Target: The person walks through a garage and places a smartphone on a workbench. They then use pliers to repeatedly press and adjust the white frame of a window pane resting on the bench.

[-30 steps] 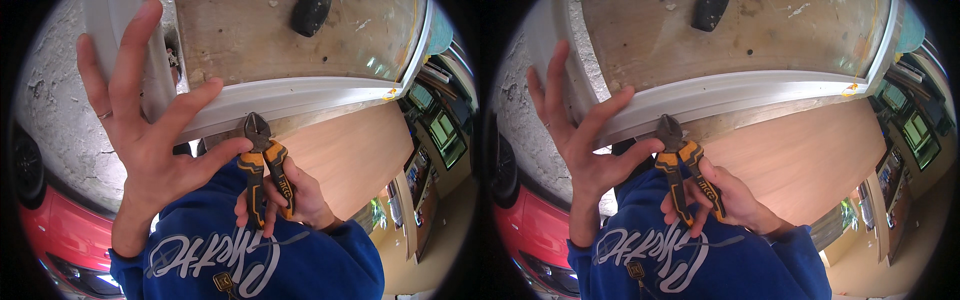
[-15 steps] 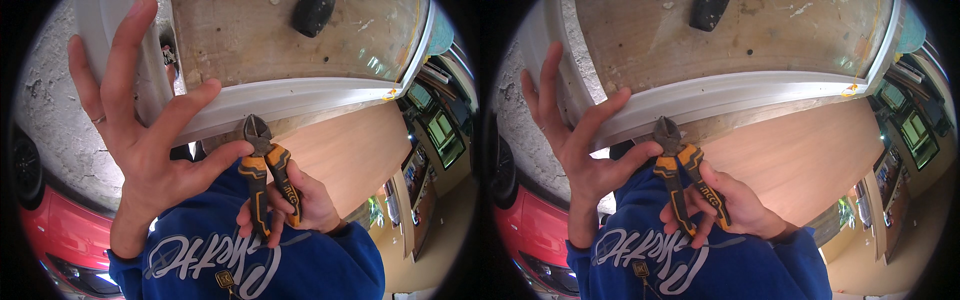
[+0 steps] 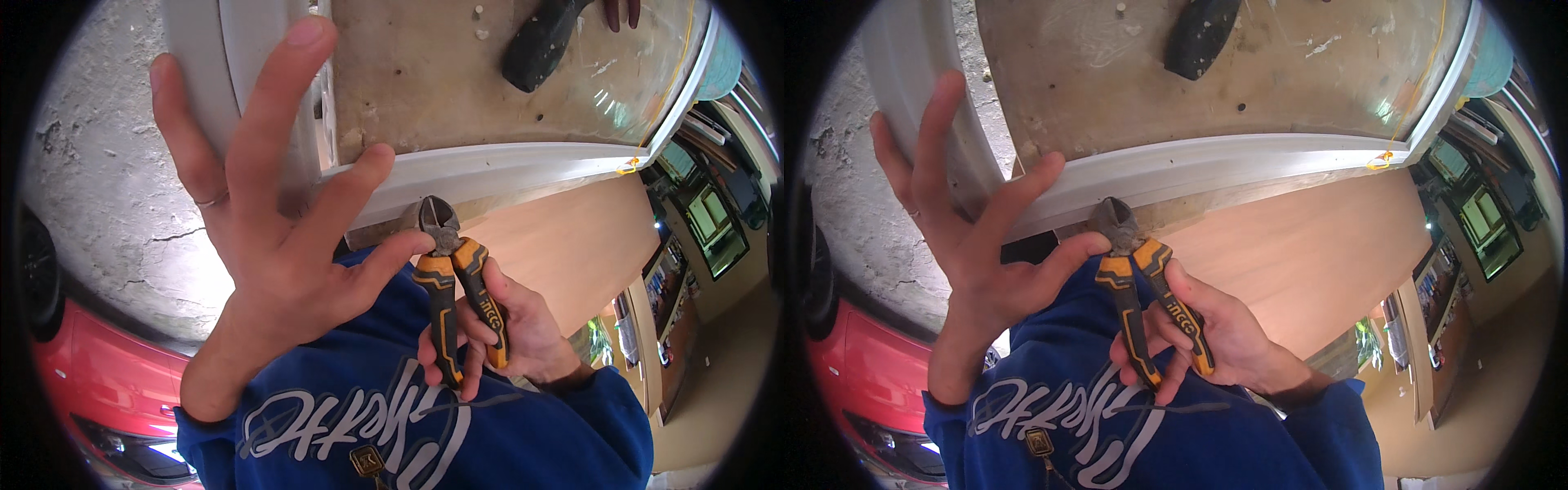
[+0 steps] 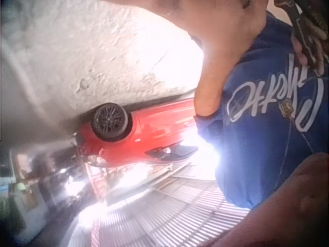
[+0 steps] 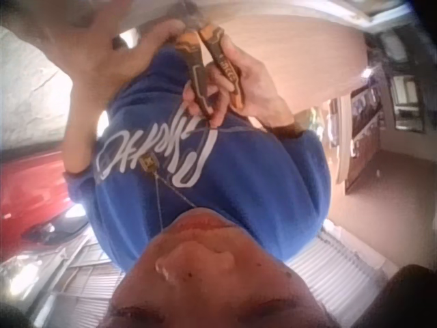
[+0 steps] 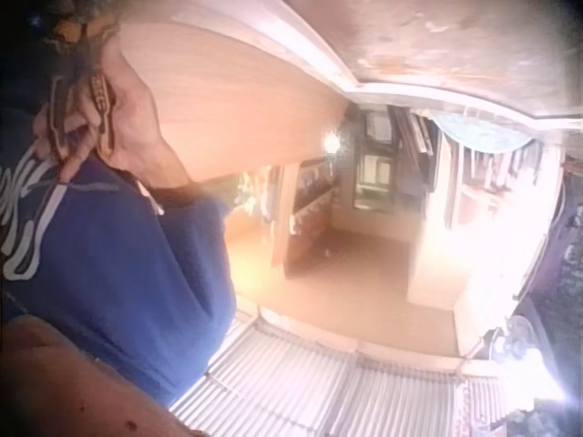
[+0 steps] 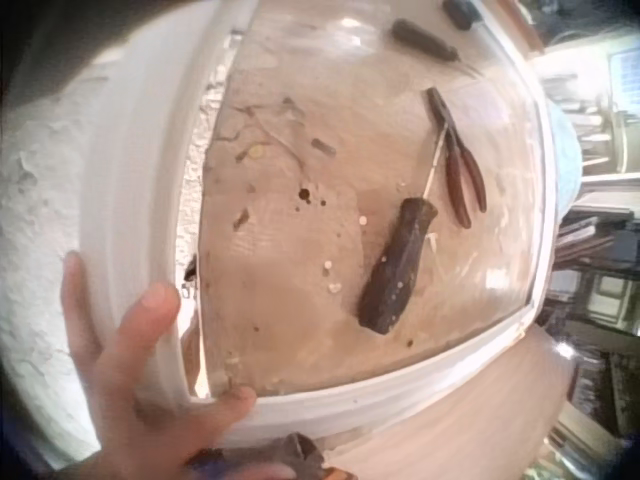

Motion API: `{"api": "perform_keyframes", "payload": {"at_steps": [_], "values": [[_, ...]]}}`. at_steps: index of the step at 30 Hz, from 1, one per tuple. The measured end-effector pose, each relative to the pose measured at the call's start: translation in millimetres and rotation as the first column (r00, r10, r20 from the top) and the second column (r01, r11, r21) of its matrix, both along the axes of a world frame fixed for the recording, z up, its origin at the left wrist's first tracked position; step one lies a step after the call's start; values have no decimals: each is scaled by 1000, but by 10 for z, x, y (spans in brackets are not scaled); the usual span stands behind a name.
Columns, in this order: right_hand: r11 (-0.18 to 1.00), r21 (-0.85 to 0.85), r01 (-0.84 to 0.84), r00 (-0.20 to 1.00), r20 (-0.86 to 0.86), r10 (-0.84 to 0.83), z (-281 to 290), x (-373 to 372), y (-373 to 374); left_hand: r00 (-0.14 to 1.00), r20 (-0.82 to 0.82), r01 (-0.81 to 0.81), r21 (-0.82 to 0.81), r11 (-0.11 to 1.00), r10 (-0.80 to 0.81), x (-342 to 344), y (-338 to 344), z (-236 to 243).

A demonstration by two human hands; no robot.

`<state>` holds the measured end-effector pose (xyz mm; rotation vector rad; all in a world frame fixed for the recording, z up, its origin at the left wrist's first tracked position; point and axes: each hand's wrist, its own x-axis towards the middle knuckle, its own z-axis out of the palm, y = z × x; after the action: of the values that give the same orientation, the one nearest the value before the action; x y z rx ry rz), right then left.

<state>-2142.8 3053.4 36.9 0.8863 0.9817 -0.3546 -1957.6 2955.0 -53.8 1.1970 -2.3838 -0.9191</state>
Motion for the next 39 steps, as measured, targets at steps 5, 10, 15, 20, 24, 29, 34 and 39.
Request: {"api": "perform_keyframes", "payload": {"at_steps": [5, 10, 15, 20, 24, 29, 34, 39], "values": [[992, 64, 108, 994, 9, -108, 24, -25, -5, 1000, 9, -4, 93, 996, 3, 72, -15, -55], [997, 78, -25, 1000, -5, 26, 49, 13, -171, 1000, 10, -13, 151, 989, 11, 90, 2, -94], [999, 33, 11, 1000, -18, -10, 46, 60, -79, 999, -17, -33, 124, 992, 36, 106, 34, -120], [989, -121, 81, 997, -10, -83, -30, 75, 199, 1000, -11, -26, 62, 998, 27, 34, -8, -60], [972, -218, 87, 996, 6, -87, -105, 61, 309, 1000, -9, -2, 18, 1000, 2, 17, 7, -50], [951, -288, 108, 993, -5, -114, -182, 95, 402, 1000, -2, -7, -26, 1000, 7, 9, 6, -21], [913, -408, -27, 998, -66, 1, -263, 79, 397, 1000, -19, 12, -46, 999, -13, 12, 4, -30], [906, -422, -33, 998, -69, 4, -303, 70, 444, 1000, -1, 8, -48, 999, -8, -14, 0, 22]]}}
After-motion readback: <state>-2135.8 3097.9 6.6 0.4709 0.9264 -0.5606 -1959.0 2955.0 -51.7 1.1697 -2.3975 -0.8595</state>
